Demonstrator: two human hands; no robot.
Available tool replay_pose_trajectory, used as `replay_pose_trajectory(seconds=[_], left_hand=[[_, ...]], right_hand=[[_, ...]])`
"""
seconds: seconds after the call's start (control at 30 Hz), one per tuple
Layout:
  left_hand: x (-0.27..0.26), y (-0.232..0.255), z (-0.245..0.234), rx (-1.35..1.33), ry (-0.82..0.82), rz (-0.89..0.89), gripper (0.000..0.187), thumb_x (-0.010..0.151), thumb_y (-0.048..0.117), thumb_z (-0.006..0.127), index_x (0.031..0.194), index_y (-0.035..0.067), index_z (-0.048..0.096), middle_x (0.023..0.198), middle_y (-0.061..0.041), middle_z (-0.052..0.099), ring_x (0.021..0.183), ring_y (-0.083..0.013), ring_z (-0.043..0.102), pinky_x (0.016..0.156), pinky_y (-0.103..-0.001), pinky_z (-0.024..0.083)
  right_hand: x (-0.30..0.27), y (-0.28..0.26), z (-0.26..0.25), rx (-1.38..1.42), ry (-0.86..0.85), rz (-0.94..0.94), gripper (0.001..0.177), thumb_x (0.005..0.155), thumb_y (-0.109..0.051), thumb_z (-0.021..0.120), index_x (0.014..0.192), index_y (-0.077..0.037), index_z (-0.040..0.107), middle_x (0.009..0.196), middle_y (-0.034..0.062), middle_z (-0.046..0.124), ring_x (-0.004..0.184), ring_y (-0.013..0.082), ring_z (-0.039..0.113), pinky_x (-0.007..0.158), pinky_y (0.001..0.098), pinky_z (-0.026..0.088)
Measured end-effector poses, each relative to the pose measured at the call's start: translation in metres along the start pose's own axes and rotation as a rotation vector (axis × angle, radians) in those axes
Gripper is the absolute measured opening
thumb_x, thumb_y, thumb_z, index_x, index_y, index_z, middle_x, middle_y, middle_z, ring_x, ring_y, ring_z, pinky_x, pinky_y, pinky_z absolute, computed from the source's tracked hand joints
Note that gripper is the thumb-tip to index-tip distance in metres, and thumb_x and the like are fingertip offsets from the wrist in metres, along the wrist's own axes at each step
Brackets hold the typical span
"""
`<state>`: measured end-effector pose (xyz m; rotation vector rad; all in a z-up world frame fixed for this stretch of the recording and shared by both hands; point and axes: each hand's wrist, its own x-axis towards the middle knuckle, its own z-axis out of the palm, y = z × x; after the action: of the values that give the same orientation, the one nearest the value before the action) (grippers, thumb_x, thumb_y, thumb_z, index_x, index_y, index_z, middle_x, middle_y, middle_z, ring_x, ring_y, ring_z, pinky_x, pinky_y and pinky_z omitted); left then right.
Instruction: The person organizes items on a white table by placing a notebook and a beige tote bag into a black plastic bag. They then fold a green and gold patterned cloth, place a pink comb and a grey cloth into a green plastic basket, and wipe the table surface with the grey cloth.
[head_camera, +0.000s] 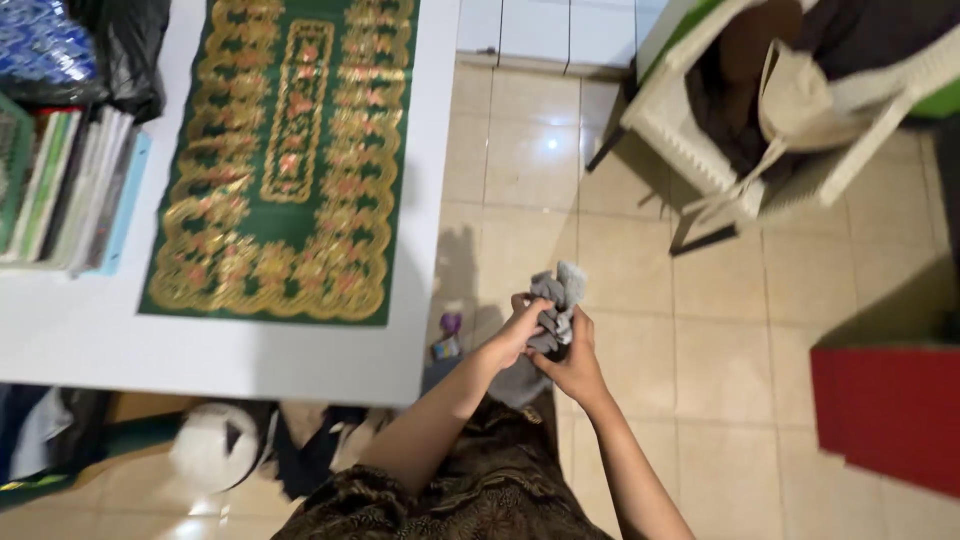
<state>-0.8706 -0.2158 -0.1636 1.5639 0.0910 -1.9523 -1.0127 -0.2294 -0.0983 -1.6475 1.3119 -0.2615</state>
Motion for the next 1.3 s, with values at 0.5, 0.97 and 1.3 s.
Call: replay_pose_trajectory(seconds=[0.5,0.97,1.3], left_hand=[[0.314,0.200,0.041,0.019,0.101,0.464,0.042,0.092,0.020,0.058,0.130,0.006,0.047,0.103,-0.007,0.064,0.090,-0.0161,0.061,0.081,-0.031,0.052],[0.389,0.378,-0.093,-0.510,0.526,0.382,0.038,0.095,0.041,0.051,0.122,0.016,0.061,0.118,-0.003,0.073,0.102,-0.0167,0.069,0.083,-0.032,0.048],[0.397,0.472,-0.194,-0.683,0.759,0.404,0.051,0.096,0.042,0.049,0.131,0.006,0.054,0.124,-0.008,0.069,0.107,-0.0212,0.065,0.093,-0.038,0.046]], right_hand=[[0.421,0.126,-0.066,0.524,-0.055,0.247,0.070,0.081,0.001,0.064,0.145,-0.004,0.035,0.106,0.0178,0.064,0.086,0.0223,0.062,0.072,0.0350,0.054],[0.761,-0.004,0.020,0.115,-0.823,-0.100,0.074,0.078,-0.011,0.071,0.147,-0.013,0.044,0.101,0.0143,0.070,0.084,0.0214,0.067,0.074,0.0359,0.055],[0.928,-0.072,0.130,0.035,-0.877,-0.215,0.075,0.080,-0.013,0.073,0.148,-0.016,0.042,0.094,0.0092,0.069,0.082,0.0201,0.065,0.075,0.0338,0.052]])
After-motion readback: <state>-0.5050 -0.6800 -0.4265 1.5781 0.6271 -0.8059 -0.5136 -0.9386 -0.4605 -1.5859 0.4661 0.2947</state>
